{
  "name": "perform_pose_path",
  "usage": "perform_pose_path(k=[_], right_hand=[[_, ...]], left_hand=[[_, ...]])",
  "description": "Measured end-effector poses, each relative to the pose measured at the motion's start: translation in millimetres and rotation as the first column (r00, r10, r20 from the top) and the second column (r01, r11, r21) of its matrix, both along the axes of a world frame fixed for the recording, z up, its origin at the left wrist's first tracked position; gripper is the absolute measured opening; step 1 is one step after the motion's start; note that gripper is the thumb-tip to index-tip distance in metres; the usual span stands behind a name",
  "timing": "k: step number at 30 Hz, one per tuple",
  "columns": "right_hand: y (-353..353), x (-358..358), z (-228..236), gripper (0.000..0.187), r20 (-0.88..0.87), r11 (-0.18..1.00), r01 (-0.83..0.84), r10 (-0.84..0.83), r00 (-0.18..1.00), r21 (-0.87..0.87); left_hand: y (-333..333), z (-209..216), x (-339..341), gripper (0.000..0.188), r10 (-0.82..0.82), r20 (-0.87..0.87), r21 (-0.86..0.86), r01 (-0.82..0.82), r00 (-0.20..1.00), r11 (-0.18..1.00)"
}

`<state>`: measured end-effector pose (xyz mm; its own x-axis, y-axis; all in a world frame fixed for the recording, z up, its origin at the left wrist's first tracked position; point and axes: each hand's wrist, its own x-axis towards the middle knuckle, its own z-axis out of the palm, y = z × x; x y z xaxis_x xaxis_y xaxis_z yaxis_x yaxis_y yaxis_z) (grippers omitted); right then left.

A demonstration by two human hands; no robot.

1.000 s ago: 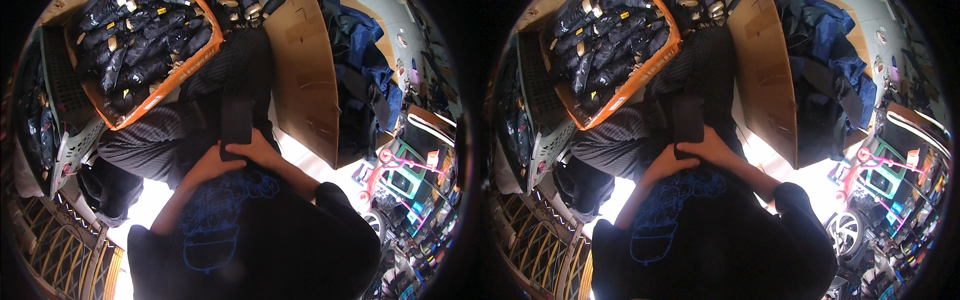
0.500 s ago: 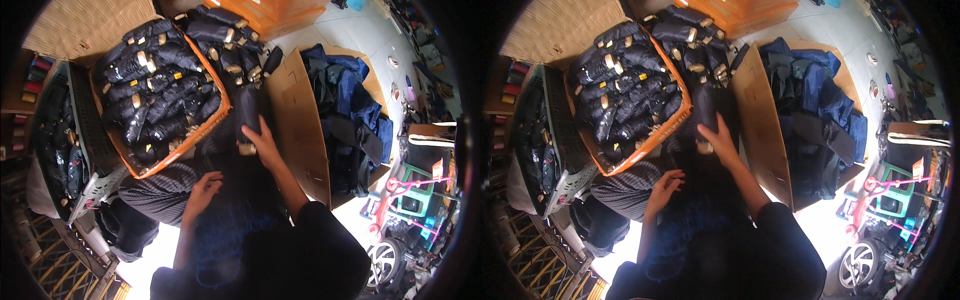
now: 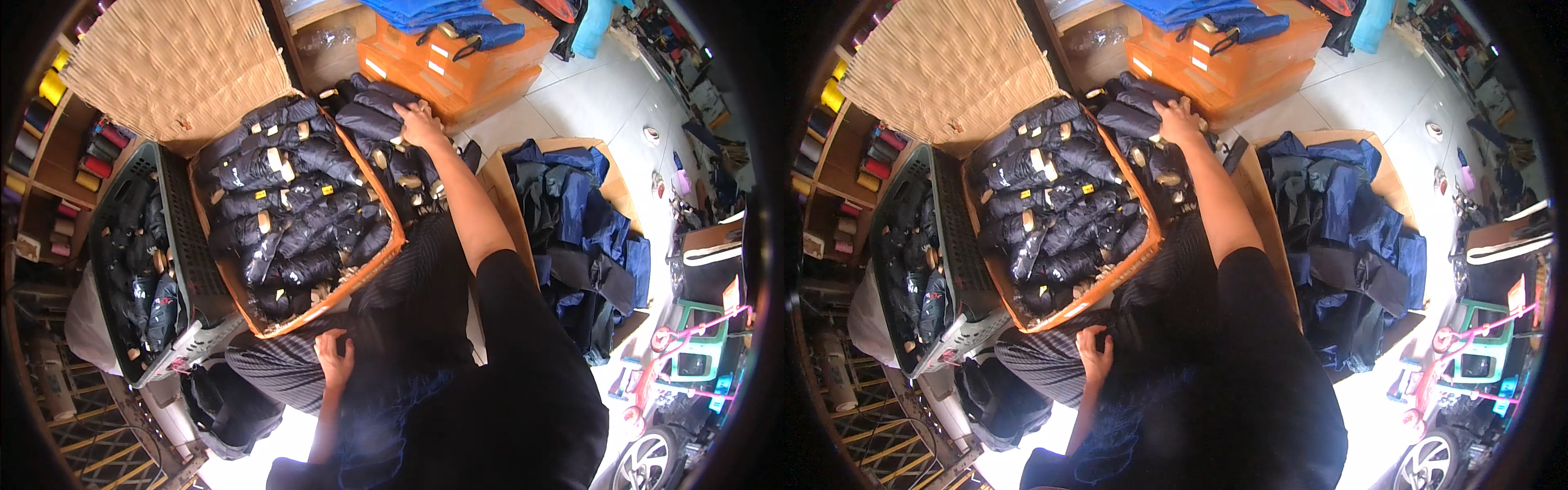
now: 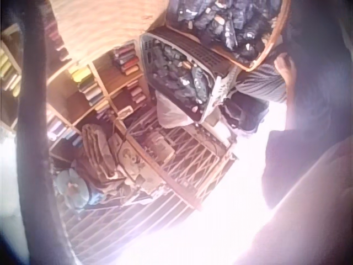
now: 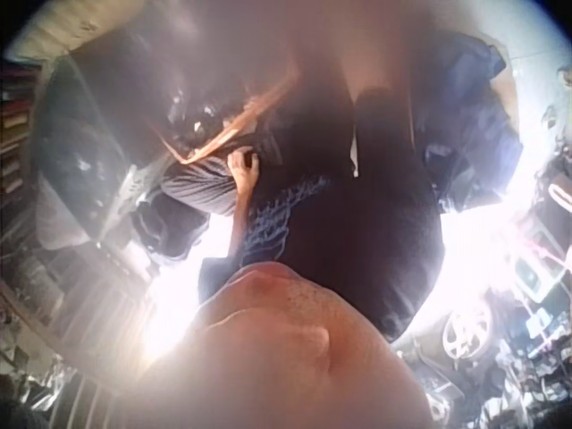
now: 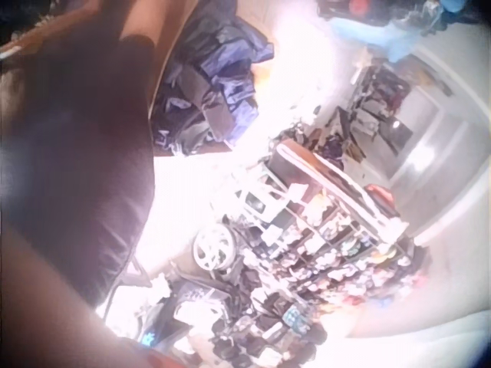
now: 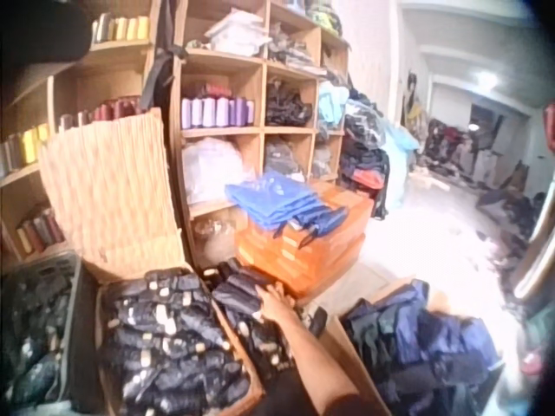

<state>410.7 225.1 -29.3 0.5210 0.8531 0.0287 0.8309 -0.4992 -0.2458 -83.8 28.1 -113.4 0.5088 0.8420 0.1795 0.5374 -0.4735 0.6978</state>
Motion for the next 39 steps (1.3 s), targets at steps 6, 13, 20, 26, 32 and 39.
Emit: perform_pose_path(k=[6, 13, 20, 26, 32, 39], right_hand=[[-5.4, 2.1, 7.9, 0.06, -0.082, 0.996, -0.014, 0.007, 0.997, -0.087], [-100.0, -83.7, 47.8, 0.038, -0.258, 0.734, -0.008, 0.249, 0.934, 0.679], [-306.0, -184.6, 170.2, 0.025, -0.589, 0.852, 0.146, 0.214, 0.779, 0.502], [-419.5, -108.1, 205.5, 0.027, 0.25, 0.937, 0.35, -0.34, 0.907, 0.003], [-461.3, -61.1, 181.8, 0.055, 0.259, 0.717, 0.568, -0.505, 0.823, -0.405], [-456.1, -73.8, 203.6, 0.027, 0.183, 0.779, 0.593, -0.625, 0.759, 0.203]], left_hand=[[0.3, 0.4, -0.9, 0.026, 0.029, 0.0, 0.015, -0.029, 1.0, 0.999], [9.1, -5.3, -1.4, 0.012, 0.016, 0.061, -0.071, -0.012, 0.998, 0.997], [26.6, 7.5, 22.3, 0.008, -0.156, 0.157, -0.174, 0.183, 0.975, 0.968], [33.4, 27.7, 50.4, 0.008, -0.248, 0.158, -0.276, 0.284, 0.956, 0.918], [35.7, 39.0, 55.3, 0.009, -0.237, 0.151, -0.29, 0.272, 0.96, 0.917], [25.8, 61.8, 67.8, 0.01, -0.19, 0.311, -0.377, 0.304, 0.931, 0.875]])
